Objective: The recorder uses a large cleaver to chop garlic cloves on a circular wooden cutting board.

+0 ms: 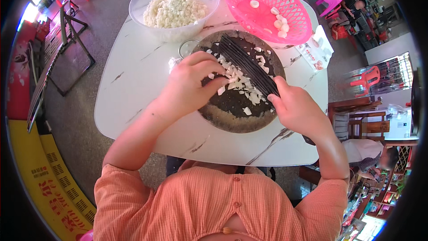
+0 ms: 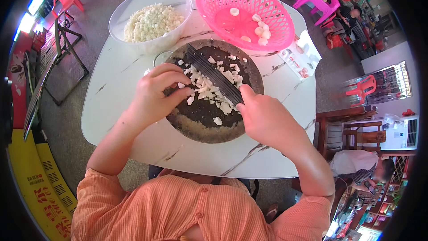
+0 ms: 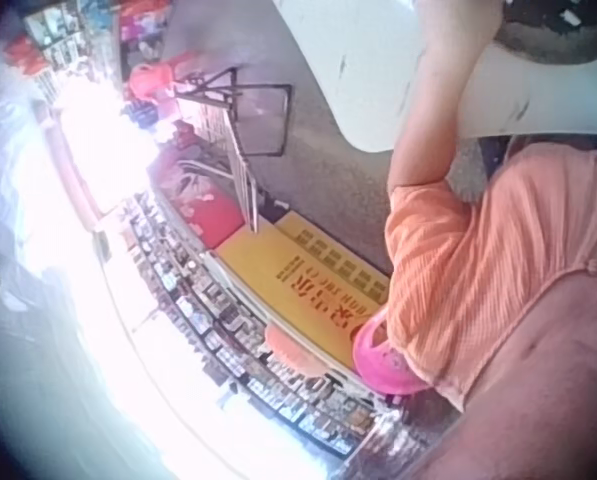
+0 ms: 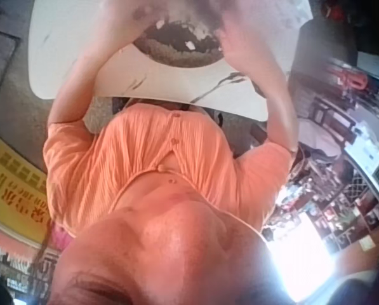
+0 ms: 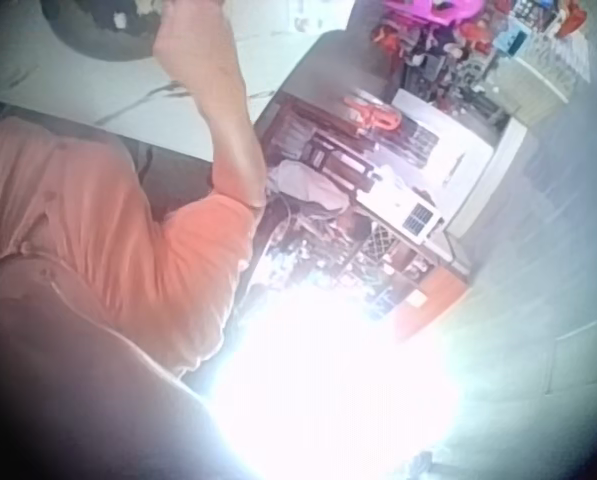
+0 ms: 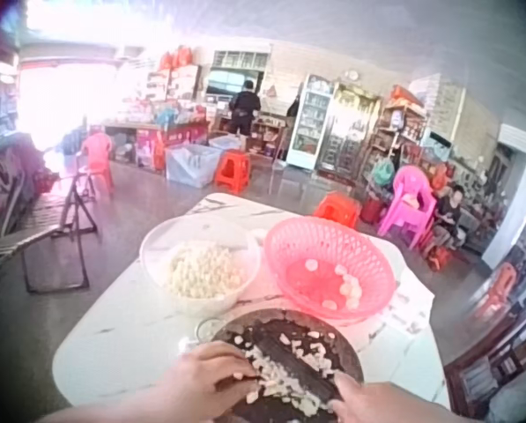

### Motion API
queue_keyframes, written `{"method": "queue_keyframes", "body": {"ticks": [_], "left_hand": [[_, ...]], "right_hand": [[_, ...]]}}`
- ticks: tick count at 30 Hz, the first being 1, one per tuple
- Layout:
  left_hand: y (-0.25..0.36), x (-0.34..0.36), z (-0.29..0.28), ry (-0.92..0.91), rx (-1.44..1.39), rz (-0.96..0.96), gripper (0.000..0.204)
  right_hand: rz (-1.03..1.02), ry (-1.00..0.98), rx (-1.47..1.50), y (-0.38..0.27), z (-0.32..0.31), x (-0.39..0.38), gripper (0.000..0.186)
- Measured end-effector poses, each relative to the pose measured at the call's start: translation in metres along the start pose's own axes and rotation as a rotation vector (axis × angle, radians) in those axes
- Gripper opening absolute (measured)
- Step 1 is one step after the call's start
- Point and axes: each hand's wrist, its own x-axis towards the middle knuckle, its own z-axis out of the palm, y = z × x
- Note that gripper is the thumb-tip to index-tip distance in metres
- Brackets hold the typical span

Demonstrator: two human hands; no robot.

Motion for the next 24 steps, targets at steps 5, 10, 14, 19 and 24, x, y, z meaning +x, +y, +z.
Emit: {"method": "queue_keyframes", "body": {"ticks": [5,10,14,19,24], "left_hand": [[-0.001,0.002,-0.024,-0.209,-0.025,-0.141,0.018],[-0.001,-0.005,-0.009,-0.317,0.029,0.063,0.014],[0.001,-0.013,0.012,-0.213,0.086,0.078,0.011],[-0.001,-0.013,0.024,-0.122,0.182,0.122,0.012],[-0.001,-0.001,0.004,0.041,0.079,0.045,0.008]], "right_hand": [[-0.043,0.001,0.016,-0.001,-0.011,0.0,0.025],[-0.08,0.016,0.025,0.001,0.003,-0.001,0.025],[-0.083,0.009,0.03,0.0,-0.006,-0.001,0.027],[-0.085,0.003,-0.018,-0.001,0.0,0.001,0.027],[-0.063,-0.004,0.03,-0.002,-0.001,-0.001,0.026]]}}
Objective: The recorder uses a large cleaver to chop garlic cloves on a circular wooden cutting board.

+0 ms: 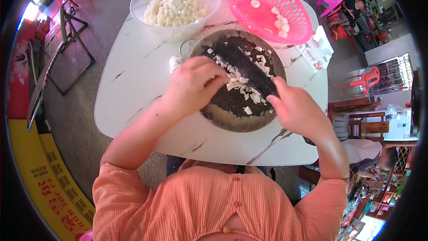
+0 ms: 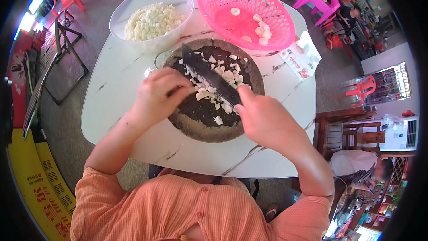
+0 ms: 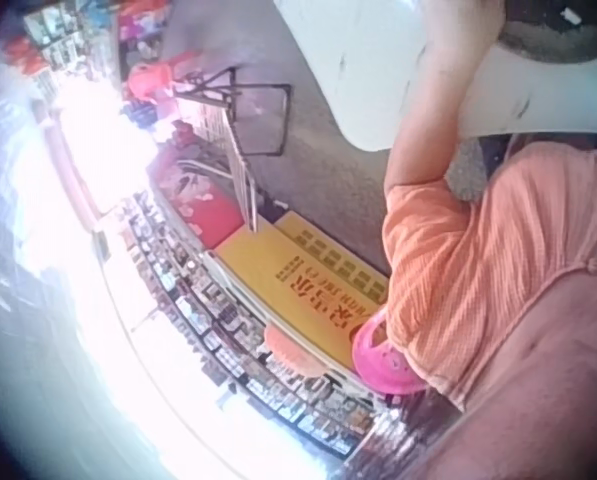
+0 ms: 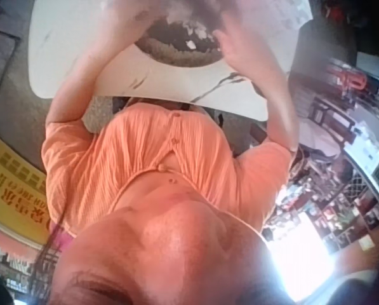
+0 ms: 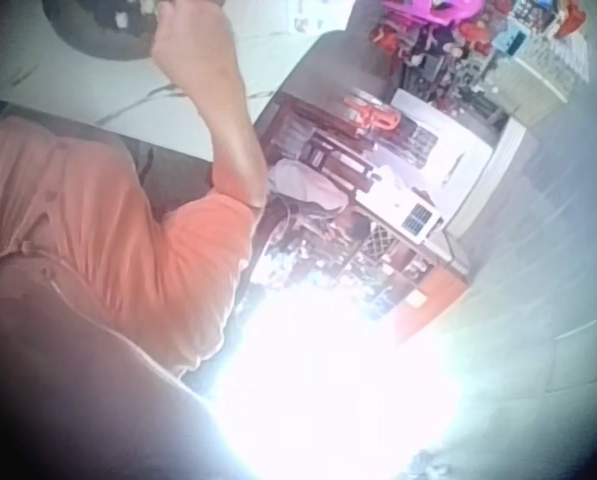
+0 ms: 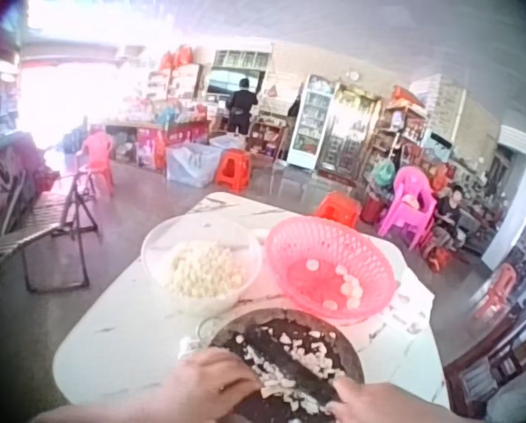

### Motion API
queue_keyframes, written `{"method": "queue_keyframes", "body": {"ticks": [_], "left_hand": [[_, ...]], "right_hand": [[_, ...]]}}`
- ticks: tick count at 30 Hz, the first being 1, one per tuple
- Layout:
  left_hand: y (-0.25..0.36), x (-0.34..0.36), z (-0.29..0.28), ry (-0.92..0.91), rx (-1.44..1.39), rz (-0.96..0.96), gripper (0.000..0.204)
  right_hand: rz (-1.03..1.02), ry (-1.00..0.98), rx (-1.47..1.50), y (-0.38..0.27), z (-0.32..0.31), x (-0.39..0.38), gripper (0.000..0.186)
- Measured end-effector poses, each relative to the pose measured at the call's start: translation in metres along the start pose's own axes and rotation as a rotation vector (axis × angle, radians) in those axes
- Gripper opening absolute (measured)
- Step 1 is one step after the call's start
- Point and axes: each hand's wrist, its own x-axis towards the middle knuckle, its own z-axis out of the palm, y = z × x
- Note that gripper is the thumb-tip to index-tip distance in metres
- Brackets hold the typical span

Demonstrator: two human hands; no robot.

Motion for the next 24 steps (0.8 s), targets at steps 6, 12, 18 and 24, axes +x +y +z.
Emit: {"method": "queue_keyframes", "body": {"ticks": [6,12,18,24], "left_hand": [[-0.006,0.009,-0.023,0.193,-0.02,-0.189,0.007],[-0.007,0.012,-0.029,0.282,-0.023,-0.169,0.01],[-0.009,0.011,-0.029,0.294,-0.033,-0.162,0.01],[-0.009,0.011,-0.028,0.277,-0.01,-0.176,0.009]], "right_hand": [[0.009,-0.021,-0.025,-0.009,-0.01,0.0,0.025],[-0.053,-0.07,0.017,-0.008,0.004,-0.002,0.025],[-0.043,-0.051,0.042,-0.014,0.0,-0.007,0.026],[-0.03,-0.08,0.05,-0.01,0.001,-0.006,0.026]]}}
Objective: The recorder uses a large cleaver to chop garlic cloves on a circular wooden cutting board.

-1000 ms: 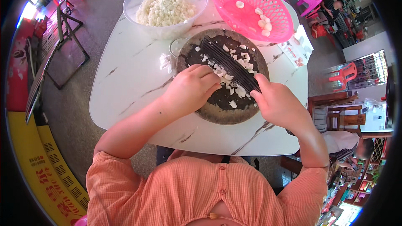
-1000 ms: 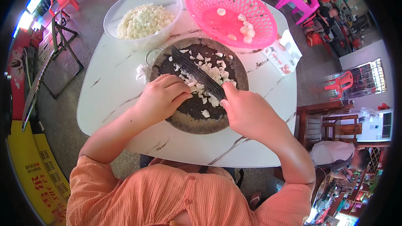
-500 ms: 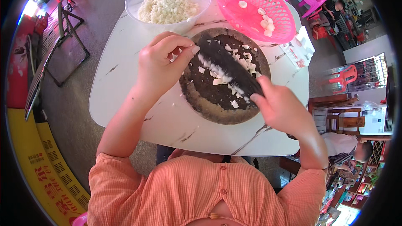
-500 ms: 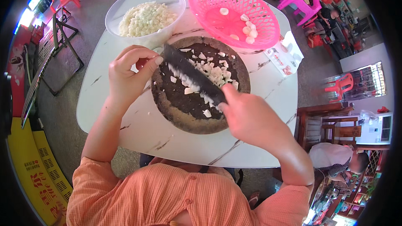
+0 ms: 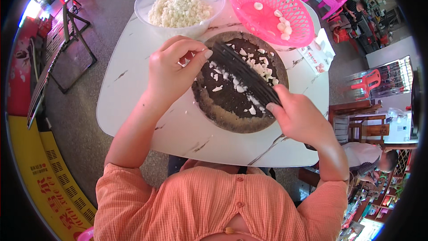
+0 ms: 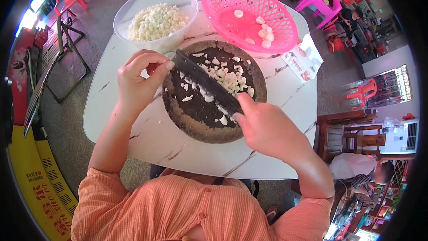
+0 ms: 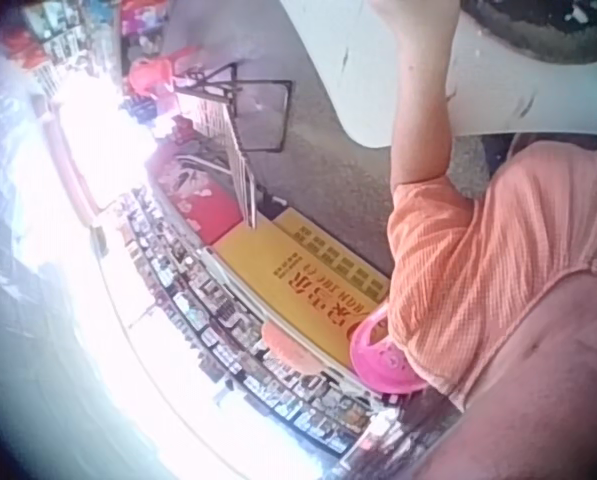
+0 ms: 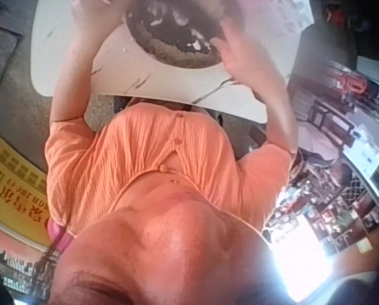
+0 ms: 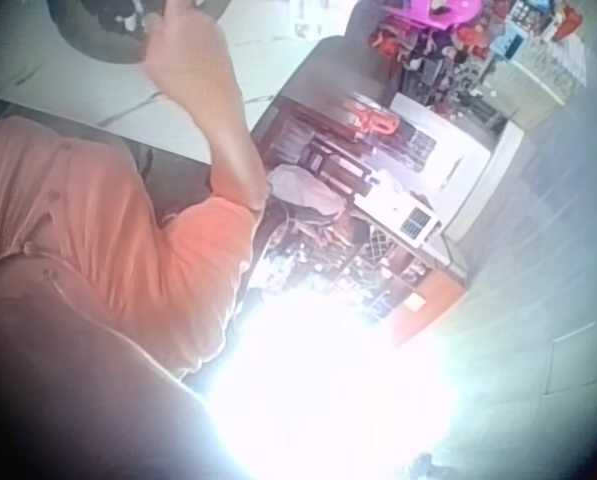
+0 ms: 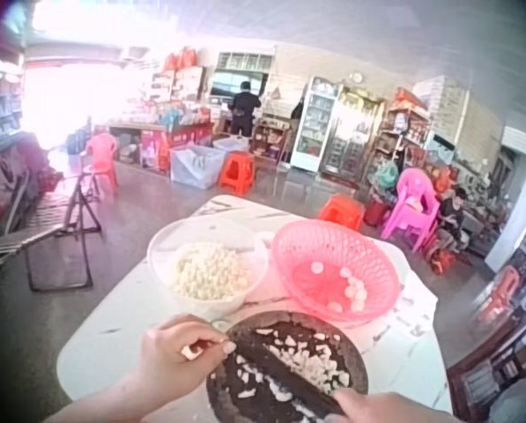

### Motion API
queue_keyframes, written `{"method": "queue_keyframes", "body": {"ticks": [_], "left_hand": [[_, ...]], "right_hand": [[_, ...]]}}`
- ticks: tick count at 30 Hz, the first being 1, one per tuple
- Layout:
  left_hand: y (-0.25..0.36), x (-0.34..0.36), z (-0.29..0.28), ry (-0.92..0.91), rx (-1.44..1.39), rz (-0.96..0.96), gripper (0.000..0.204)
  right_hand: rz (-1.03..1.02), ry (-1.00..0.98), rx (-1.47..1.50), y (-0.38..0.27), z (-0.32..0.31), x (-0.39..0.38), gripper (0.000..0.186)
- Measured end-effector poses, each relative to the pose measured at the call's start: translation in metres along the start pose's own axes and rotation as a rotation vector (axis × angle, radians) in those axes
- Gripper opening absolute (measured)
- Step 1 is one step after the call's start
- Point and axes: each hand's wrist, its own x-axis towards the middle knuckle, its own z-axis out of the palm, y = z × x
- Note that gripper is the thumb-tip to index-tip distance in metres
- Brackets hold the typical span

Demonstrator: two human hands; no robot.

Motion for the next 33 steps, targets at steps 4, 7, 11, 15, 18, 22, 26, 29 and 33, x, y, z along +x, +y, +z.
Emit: {"method": "queue_keyframes", "body": {"ticks": [4,7,11,15,18,22,26,29,33], "left_hand": [[-0.001,0.0,0.003,0.009,-0.041,0.035,0.009],[-0.003,-0.002,0.003,0.024,-0.046,0.03,0.009],[0.002,0.0,0.0,0.032,-0.037,0.046,0.011],[-0.001,-0.001,0.002,0.016,-0.044,0.052,0.011],[-0.001,-0.001,0.0,0.009,-0.054,0.056,0.008],[0.001,-0.001,0.002,0.008,-0.064,0.066,0.009],[-0.002,-0.002,0.001,0.014,-0.056,0.067,0.008],[-0.001,-0.002,0.002,0.015,-0.059,0.065,0.009],[-0.001,-0.002,0.002,0.006,-0.066,0.068,0.009]], "right_hand": [[-0.008,0.061,-0.018,0.006,0.0,0.003,0.025],[0.007,0.042,-0.039,0.005,-0.003,0.004,0.025],[0.01,0.128,-0.01,0.007,-0.002,0.002,0.025],[0.034,0.074,-0.076,0.011,-0.002,0.006,0.025],[0.042,0.095,-0.01,0.005,-0.007,0.003,0.025],[0.016,0.074,-0.023,0.01,0.001,0.007,0.025],[0.038,0.08,-0.011,0.005,-0.007,0.003,0.025],[0.034,0.1,-0.022,0.008,0.0,0.004,0.024],[0.051,0.101,0.005,0.011,-0.008,0.004,0.023]]}}
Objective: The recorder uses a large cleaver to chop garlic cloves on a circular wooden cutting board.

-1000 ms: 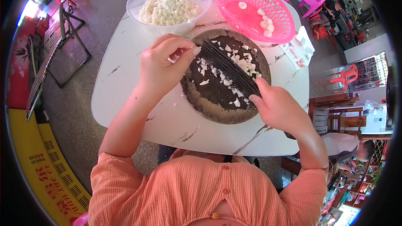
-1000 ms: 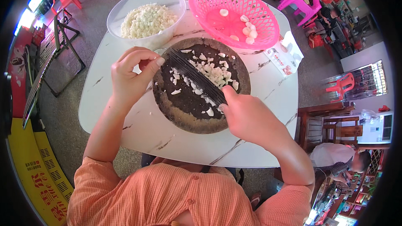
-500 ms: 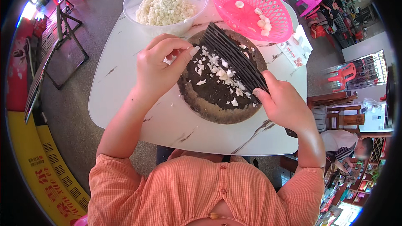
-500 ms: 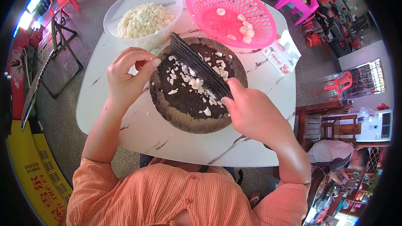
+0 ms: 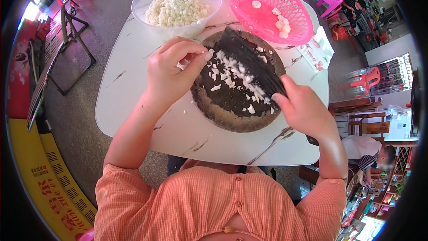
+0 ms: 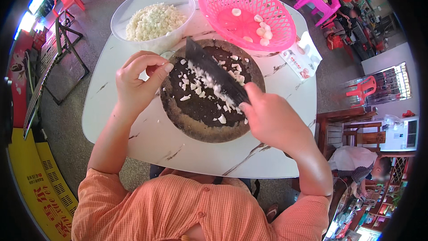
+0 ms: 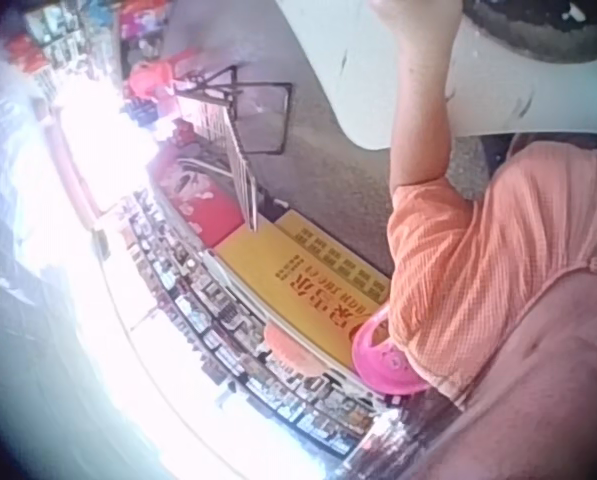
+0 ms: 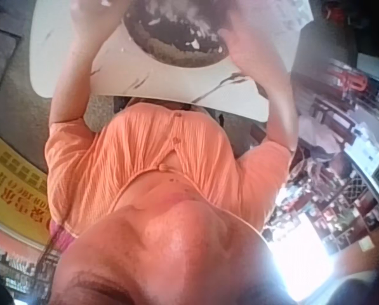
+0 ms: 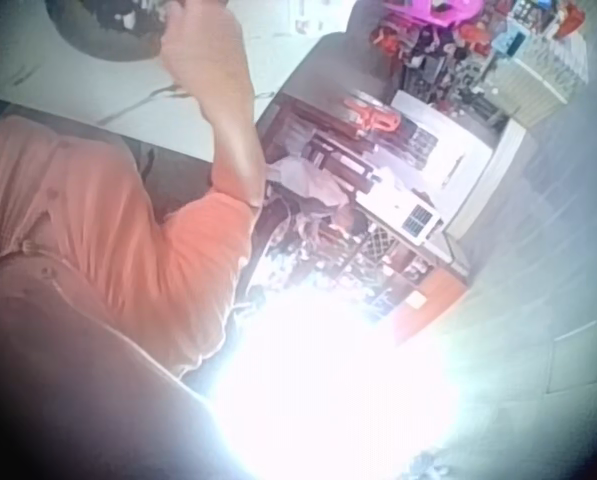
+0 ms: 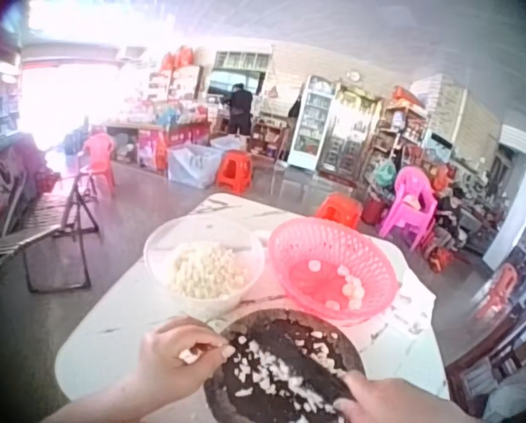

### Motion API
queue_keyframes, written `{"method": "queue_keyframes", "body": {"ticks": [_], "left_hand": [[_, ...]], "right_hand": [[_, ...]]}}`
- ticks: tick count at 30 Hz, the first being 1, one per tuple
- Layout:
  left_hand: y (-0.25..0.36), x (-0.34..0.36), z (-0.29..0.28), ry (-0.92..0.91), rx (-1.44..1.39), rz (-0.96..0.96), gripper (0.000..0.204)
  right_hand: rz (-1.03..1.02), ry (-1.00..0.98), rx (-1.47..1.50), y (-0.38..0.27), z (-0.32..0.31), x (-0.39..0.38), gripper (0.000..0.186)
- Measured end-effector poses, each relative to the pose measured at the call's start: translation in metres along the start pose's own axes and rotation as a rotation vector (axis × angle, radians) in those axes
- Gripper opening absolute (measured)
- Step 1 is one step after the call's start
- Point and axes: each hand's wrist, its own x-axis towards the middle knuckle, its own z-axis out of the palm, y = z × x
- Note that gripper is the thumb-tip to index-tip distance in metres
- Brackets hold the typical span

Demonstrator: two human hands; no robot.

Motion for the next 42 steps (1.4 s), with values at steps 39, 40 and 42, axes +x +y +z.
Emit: {"method": "queue_keyframes", "body": {"ticks": [39,40,42], "left_hand": [[0.016,0.008,0.082,-0.45,0.122,0.544,0.022],[0.022,0.008,0.083,-0.438,0.063,0.549,0.022],[0.037,0.004,0.087,-0.434,-0.013,0.595,0.018]], "right_hand": [[0.129,0.19,0.892,0.034,0.016,0.004,0.025],[0.134,0.212,0.884,0.034,0.019,0.006,0.026],[0.139,0.22,0.889,0.029,0.02,0.004,0.024]]}}
